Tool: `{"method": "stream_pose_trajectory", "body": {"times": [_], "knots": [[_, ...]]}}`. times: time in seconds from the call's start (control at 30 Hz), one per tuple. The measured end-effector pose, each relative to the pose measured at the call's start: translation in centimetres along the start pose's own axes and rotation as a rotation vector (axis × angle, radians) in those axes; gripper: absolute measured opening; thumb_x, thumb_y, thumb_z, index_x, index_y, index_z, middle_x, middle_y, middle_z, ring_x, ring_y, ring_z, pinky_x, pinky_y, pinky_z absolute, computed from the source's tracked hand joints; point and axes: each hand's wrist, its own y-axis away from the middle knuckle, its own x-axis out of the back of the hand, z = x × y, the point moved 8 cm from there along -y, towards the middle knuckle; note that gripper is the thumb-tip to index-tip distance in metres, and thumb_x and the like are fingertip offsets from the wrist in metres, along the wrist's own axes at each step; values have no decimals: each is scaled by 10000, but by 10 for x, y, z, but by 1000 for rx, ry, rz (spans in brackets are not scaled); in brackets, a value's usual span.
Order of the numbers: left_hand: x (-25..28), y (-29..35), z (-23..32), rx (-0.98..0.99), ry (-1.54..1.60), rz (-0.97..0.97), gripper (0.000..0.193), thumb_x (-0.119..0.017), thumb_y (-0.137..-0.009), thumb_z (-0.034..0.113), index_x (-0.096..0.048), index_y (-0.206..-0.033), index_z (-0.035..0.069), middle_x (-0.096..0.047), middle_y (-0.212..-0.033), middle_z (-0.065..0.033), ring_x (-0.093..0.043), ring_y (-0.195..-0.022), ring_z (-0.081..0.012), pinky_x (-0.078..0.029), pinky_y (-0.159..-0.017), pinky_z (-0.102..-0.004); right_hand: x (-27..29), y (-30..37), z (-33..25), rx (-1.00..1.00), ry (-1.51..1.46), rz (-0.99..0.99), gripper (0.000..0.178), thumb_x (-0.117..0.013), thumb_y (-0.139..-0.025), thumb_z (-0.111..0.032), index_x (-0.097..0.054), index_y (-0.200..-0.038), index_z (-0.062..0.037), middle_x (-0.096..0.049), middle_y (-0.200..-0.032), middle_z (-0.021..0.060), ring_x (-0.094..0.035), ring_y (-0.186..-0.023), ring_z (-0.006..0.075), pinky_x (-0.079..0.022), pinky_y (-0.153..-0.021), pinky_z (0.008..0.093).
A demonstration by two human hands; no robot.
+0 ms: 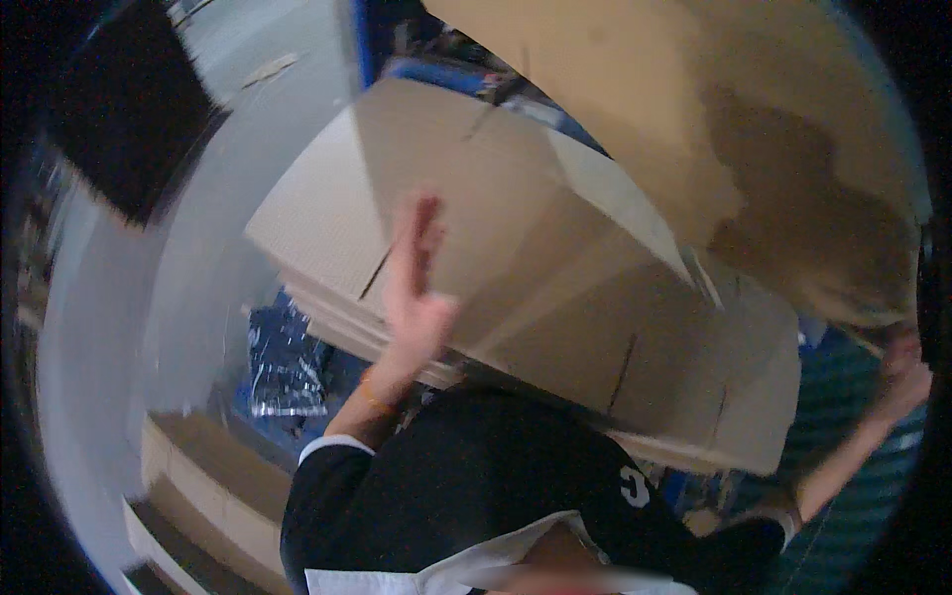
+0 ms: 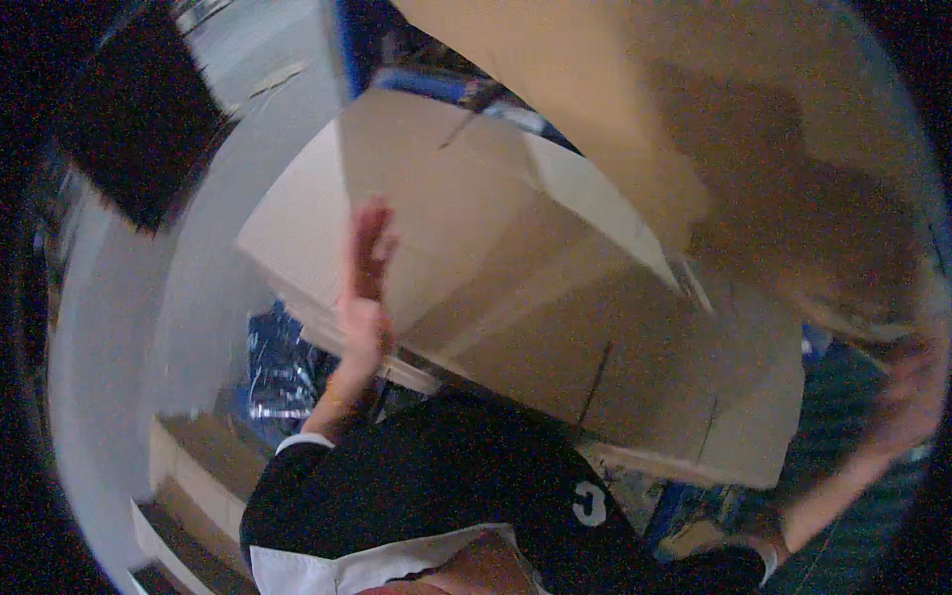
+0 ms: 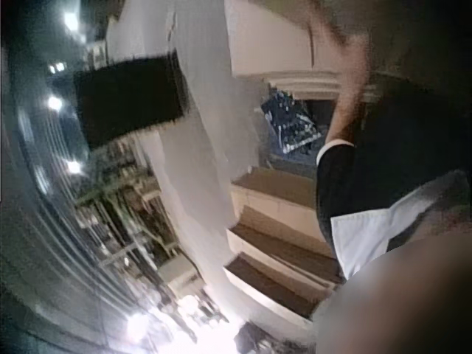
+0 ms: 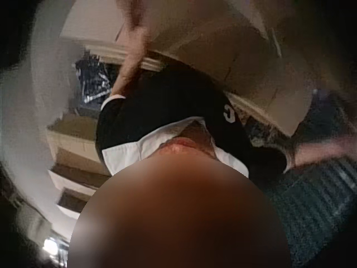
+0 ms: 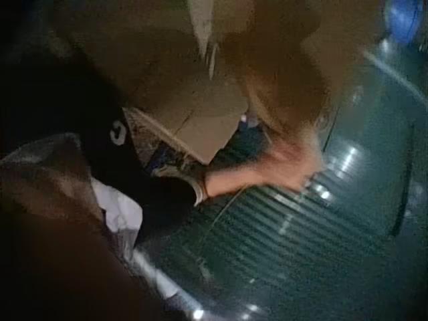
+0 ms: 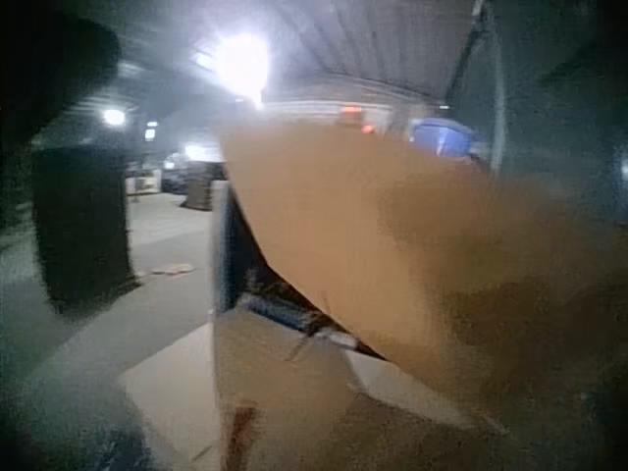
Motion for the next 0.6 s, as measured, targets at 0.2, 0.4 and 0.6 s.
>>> {"method": "stream_pose_trajectory", "body": {"times": [0.2,0.4,0.6], "knots": [[95,-36,-10,341,665,475,1053,-309,-713,821,-324,-1338,-25,-509,-1202,-185,-510,-1029,-303,-445,-818,-424,11,157,-169,25,-180,-425,357,-544,-831,-415,-552,-782,-62,-554,-790,124,-556,-751,299,-474,-645,422],[173,-45,25,176,216,704,774,-363,-861,620,-258,-1369,45,-313,-1390,-178,-344,-1248,-299,-243,-1039,-542,94,258,-99,-941,453,431,362,-534,-898,-272,-469,-1122,5,-473,-1173,191,-496,-999,259,-407,-861,359],[203,-40,-43,535,60,537,533,-583,-830,319,-454,-1275,55,-435,-1292,-173,-444,-1163,-298,-372,-940,-485,33,448,-10,-1720,-862,1020,634,-426,-905,-499,-349,-1335,-40,-415,-1322,116,-441,-1155,284,-386,-946,383]]}}
